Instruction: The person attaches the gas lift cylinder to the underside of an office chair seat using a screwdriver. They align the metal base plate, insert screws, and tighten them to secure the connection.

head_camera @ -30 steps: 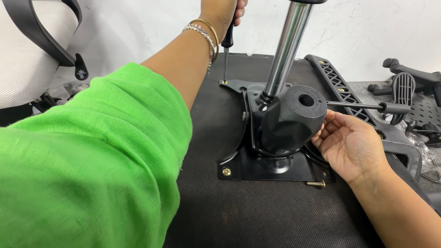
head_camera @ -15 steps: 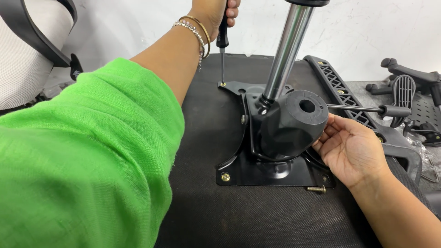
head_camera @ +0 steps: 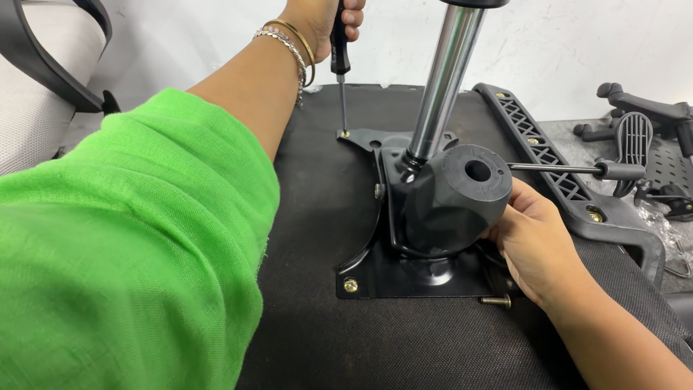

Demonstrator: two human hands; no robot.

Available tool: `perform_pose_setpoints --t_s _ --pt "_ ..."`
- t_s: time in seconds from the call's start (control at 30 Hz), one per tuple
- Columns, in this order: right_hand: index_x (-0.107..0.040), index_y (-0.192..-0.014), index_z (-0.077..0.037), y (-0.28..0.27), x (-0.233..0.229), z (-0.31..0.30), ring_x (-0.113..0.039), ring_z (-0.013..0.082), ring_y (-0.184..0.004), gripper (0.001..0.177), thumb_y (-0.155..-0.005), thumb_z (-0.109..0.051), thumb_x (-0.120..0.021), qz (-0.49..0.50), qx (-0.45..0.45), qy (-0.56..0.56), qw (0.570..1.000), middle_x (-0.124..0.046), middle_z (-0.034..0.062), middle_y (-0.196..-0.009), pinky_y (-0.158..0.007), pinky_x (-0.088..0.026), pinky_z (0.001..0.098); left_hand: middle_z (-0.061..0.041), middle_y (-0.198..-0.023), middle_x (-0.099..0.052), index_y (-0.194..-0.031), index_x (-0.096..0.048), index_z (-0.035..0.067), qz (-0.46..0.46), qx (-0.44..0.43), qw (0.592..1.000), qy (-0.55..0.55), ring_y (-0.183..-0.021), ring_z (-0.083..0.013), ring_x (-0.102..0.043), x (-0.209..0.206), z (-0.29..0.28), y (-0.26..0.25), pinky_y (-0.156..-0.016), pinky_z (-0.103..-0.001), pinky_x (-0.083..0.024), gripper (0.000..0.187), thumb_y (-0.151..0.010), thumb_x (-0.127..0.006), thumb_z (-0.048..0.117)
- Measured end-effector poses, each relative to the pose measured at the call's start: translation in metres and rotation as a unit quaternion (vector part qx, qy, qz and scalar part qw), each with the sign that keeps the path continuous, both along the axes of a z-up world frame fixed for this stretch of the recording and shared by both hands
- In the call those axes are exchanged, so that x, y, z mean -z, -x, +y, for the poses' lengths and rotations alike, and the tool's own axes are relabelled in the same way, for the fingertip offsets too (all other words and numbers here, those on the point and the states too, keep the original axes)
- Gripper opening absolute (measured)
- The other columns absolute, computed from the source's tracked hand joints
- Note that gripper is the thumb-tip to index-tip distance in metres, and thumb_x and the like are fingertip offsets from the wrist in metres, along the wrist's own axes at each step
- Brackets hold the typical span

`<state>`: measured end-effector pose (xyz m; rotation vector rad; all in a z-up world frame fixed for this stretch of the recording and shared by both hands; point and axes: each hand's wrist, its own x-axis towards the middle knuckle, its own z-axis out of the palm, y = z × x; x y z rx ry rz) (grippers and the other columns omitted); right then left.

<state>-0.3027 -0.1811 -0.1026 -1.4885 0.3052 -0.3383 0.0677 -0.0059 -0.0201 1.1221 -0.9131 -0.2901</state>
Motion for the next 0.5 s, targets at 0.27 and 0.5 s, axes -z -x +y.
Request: perform_pose_setpoints --t_s 0.27,0.5 --pt "-0.07 -0.112 -0.004 0.0004 -0.0029 0.001 -0.059 0.0092 -0.076 0.02 -0.096 -0.012 -0.062 0.025 0.014 -0.003 1.0 -0.07 0.0012 -0.093 -0.075 -0.051 0.0269 0.005 -0.064 -0.045 -0.073 -0.042 0.02 0.011 0.024 1.0 -0.012 -0.056 -0.0064 -0.044 -0.0034 0.0038 0.0007 -0.06 -0.027 -0.043 0.031 -0.103 -0.051 0.02" --pt "-0.071 -0.114 -0.005 0.0001 -0.0062 0.0041 -0.057 0.0089 -0.075 0.021 -0.096 -0.012 -0.063 0.041 0.027 0.016 0.999 -0.069 0.0009 -0.092 -0.073 -0.048 0.0266 0.005 -0.064 -0.044 -0.072 -0.042 0.02 0.009 0.032 0.999 -0.016 -0.057 -0.0061 -0.044 -0.0035 0.0058 -0.0002 -0.061 -0.027 -0.042 0.032 -0.102 -0.053 0.019"
